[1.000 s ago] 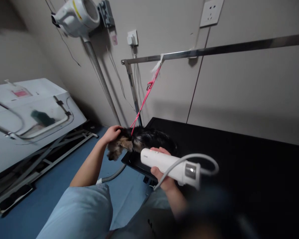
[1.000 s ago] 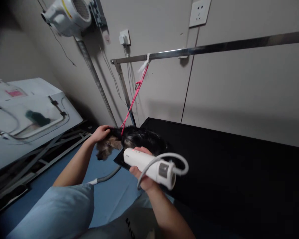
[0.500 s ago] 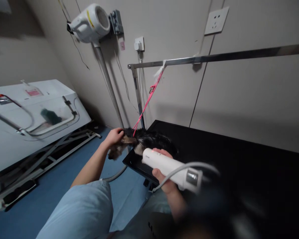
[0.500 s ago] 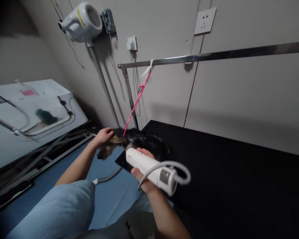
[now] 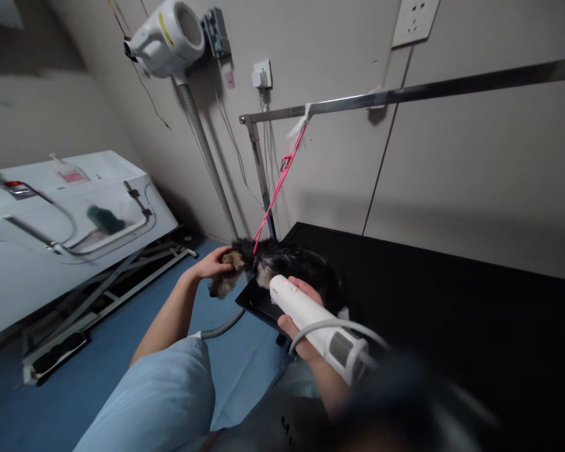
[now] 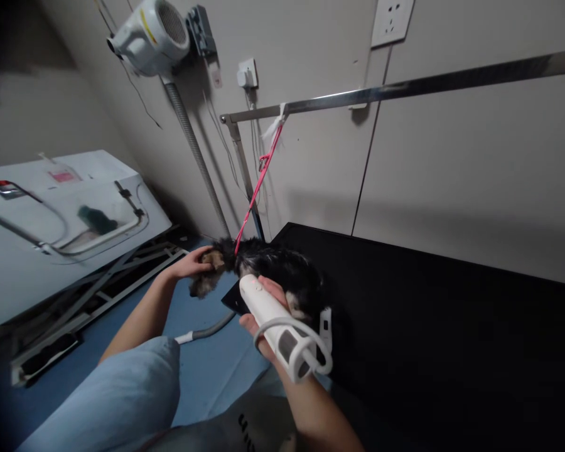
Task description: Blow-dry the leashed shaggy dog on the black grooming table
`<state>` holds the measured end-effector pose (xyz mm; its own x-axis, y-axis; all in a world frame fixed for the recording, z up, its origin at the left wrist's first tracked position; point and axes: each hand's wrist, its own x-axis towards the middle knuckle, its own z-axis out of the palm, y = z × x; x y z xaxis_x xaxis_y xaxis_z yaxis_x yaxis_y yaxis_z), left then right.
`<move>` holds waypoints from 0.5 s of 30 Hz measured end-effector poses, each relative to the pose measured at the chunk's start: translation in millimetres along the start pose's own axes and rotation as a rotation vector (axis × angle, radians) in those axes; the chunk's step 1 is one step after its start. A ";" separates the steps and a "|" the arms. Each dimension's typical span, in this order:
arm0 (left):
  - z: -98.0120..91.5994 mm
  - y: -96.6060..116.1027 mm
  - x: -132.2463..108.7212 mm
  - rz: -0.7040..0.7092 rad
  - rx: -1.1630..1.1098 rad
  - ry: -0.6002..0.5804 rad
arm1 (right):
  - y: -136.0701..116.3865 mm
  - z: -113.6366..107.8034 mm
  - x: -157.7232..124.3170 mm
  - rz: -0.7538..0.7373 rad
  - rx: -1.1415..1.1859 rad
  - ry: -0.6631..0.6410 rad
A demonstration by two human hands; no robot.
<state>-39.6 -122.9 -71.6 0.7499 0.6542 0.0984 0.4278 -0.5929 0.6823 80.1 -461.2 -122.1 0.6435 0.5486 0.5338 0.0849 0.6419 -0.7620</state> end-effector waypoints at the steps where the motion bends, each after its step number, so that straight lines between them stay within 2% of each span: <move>1: -2.5 -1.5 -2.0 -0.008 -0.068 -0.029 | 3.3 0.3 0.5 -0.004 0.002 0.022; 5: -9.6 -6.1 -8.8 -0.019 -0.253 -0.122 | 14.0 -1.2 6.5 0.016 0.050 0.085; 10: -12.1 -11.3 -9.0 0.022 -0.342 -0.124 | 21.6 -6.9 15.3 0.057 0.082 0.152; 12: -9.4 -11.9 -6.9 0.031 -0.355 -0.086 | 23.6 -8.9 15.8 0.064 0.092 0.178; 15: 0.3 -10.5 -1.6 0.025 -0.327 0.105 | 22.2 -9.8 13.8 0.061 0.087 0.163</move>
<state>-45.1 -117.8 -79.1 0.6948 0.6963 0.1804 0.2126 -0.4384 0.8733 98.4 -444.6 -135.2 0.7606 0.4983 0.4161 -0.0195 0.6582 -0.7526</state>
